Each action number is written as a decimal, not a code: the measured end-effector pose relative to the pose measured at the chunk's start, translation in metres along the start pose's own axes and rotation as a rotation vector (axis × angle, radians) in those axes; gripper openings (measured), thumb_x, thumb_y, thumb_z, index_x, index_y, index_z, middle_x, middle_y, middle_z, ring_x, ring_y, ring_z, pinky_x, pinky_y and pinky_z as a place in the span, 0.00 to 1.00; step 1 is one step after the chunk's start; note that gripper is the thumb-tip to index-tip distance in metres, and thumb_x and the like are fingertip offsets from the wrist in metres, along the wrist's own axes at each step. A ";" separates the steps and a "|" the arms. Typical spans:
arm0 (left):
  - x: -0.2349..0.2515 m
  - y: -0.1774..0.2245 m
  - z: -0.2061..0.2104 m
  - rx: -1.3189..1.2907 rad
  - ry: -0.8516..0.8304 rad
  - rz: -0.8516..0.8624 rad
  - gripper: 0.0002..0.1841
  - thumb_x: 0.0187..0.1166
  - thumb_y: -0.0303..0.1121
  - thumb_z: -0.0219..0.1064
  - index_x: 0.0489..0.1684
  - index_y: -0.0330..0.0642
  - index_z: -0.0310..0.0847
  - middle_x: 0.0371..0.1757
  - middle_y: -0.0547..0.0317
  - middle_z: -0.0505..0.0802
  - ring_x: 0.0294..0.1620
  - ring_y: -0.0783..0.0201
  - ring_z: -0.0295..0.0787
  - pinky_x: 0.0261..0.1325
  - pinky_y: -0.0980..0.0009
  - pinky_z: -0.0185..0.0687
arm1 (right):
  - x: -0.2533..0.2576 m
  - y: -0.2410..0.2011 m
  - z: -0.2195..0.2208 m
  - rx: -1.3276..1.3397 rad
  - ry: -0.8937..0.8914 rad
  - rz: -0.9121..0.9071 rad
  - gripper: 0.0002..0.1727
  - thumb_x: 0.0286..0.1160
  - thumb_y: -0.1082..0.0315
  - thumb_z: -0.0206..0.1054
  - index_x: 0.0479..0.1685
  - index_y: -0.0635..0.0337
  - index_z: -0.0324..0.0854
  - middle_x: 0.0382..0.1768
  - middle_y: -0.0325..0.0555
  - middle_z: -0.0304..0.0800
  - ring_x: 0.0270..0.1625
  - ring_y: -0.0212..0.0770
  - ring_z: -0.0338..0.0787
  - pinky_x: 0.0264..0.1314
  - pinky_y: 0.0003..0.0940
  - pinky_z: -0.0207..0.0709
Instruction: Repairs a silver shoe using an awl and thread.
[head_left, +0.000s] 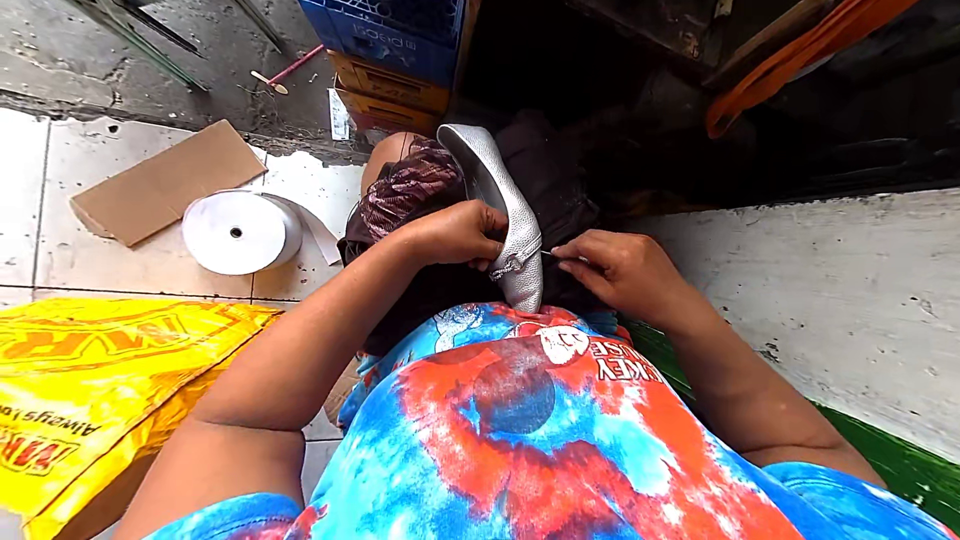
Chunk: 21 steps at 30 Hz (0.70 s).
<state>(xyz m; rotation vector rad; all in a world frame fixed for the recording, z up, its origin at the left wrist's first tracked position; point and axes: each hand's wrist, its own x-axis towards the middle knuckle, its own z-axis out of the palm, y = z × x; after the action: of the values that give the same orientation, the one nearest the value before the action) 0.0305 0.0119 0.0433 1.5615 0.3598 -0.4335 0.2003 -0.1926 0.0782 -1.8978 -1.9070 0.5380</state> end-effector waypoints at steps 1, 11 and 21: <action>-0.001 0.002 0.000 0.062 0.007 -0.007 0.03 0.78 0.20 0.68 0.37 0.36 0.87 0.22 0.62 0.89 0.16 0.75 0.77 0.24 0.79 0.74 | 0.002 -0.005 -0.002 -0.043 -0.031 0.031 0.09 0.78 0.68 0.67 0.45 0.61 0.92 0.36 0.47 0.93 0.36 0.45 0.93 0.38 0.44 0.87; -0.018 -0.002 0.006 0.506 0.236 0.231 0.06 0.78 0.23 0.66 0.33 0.38 0.89 0.36 0.54 0.90 0.40 0.60 0.86 0.47 0.56 0.81 | 0.028 0.003 0.004 0.124 -0.133 0.086 0.10 0.81 0.66 0.68 0.37 0.63 0.88 0.26 0.48 0.89 0.29 0.41 0.89 0.37 0.39 0.84; -0.011 -0.006 0.005 0.407 0.282 0.213 0.05 0.79 0.25 0.68 0.35 0.38 0.89 0.34 0.57 0.91 0.37 0.66 0.86 0.45 0.61 0.81 | -0.034 0.080 -0.012 -0.181 0.147 0.701 0.38 0.86 0.38 0.57 0.25 0.72 0.77 0.21 0.65 0.79 0.27 0.67 0.83 0.28 0.68 0.71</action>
<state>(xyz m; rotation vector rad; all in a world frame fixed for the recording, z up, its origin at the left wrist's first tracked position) 0.0177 0.0072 0.0433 2.0435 0.3283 -0.1212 0.2749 -0.2264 0.0453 -2.6404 -1.1940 0.4062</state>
